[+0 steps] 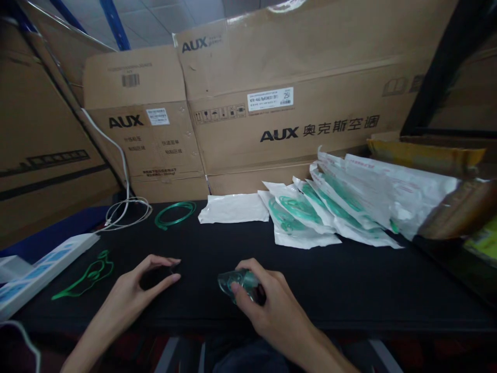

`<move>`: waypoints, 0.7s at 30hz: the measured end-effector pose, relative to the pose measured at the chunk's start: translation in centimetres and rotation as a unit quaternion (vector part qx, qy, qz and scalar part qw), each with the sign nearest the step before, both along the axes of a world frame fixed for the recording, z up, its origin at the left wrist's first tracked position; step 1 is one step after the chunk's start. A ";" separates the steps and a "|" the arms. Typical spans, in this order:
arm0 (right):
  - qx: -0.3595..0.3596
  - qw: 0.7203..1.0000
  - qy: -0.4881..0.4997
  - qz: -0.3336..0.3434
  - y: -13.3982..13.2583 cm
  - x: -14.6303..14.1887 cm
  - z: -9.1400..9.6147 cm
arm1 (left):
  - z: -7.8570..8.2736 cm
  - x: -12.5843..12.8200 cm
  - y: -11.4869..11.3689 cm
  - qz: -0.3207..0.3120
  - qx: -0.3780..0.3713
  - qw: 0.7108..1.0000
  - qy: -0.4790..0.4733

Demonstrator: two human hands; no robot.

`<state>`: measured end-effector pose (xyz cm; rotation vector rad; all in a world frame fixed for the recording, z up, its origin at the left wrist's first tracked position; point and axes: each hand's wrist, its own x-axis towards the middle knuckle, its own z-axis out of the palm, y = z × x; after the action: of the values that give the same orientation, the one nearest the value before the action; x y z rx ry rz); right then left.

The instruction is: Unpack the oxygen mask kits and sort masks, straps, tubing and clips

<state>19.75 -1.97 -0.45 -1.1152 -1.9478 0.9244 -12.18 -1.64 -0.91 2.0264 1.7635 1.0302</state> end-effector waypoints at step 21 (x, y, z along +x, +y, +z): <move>0.006 1.000 -0.001 -0.008 0.1 -0.2 -0.2 | -1.4 -8.6 -0.9 0.056 -0.031 0.998 0.025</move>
<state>19.55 -1.83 -0.67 -1.1233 -1.9423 0.9017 -20.74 -2.53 -2.33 1.9521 1.9293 0.9510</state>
